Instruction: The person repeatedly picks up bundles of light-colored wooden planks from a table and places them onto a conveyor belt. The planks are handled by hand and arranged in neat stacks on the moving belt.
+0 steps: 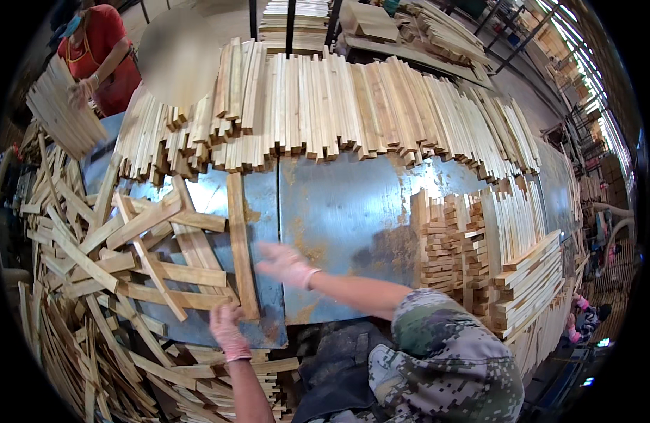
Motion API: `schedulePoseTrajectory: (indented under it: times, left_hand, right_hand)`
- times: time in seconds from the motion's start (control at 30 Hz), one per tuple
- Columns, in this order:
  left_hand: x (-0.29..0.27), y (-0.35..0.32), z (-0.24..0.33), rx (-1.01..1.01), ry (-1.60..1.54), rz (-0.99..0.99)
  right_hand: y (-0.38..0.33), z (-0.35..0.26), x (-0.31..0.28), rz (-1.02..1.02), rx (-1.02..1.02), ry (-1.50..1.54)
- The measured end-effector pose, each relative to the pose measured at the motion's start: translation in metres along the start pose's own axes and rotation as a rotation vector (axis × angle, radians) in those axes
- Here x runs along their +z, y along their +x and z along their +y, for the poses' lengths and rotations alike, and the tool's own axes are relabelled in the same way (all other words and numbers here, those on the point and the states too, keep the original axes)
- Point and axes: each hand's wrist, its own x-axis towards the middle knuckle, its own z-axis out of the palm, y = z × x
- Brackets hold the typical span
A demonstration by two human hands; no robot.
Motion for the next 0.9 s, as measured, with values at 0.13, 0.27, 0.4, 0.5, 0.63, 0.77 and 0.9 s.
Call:
schedulePoseTrajectory:
  times: [0.13,0.27,0.4,0.5,0.63,0.77,0.9]
  left_hand:
    - [0.067,0.039,-0.042,-0.141,0.361,-0.322]
    - [0.162,0.082,-0.046,0.148,0.766,-0.442]
    - [0.274,0.124,-0.029,0.178,0.784,-0.443]
    - [0.338,0.16,-0.029,0.176,0.763,-0.405]
    - [0.401,0.18,-0.024,0.138,0.657,-0.295]
    - [0.442,0.195,-0.034,0.17,0.523,-0.256]
    - [0.44,0.234,-0.072,0.372,0.571,-0.135]
  right_hand:
    - [0.017,0.13,-0.136,0.488,0.241,0.016]
    - [0.054,0.204,-0.236,0.88,0.366,0.132]
    - [0.081,0.234,-0.299,0.899,0.444,0.104]
    - [0.117,0.255,-0.31,0.92,0.489,-0.083]
    - [0.134,0.218,-0.303,0.978,0.569,-0.148]
    - [0.131,0.24,-0.331,0.983,0.557,0.069]
    - [0.143,0.252,-0.332,1.167,0.476,0.348]
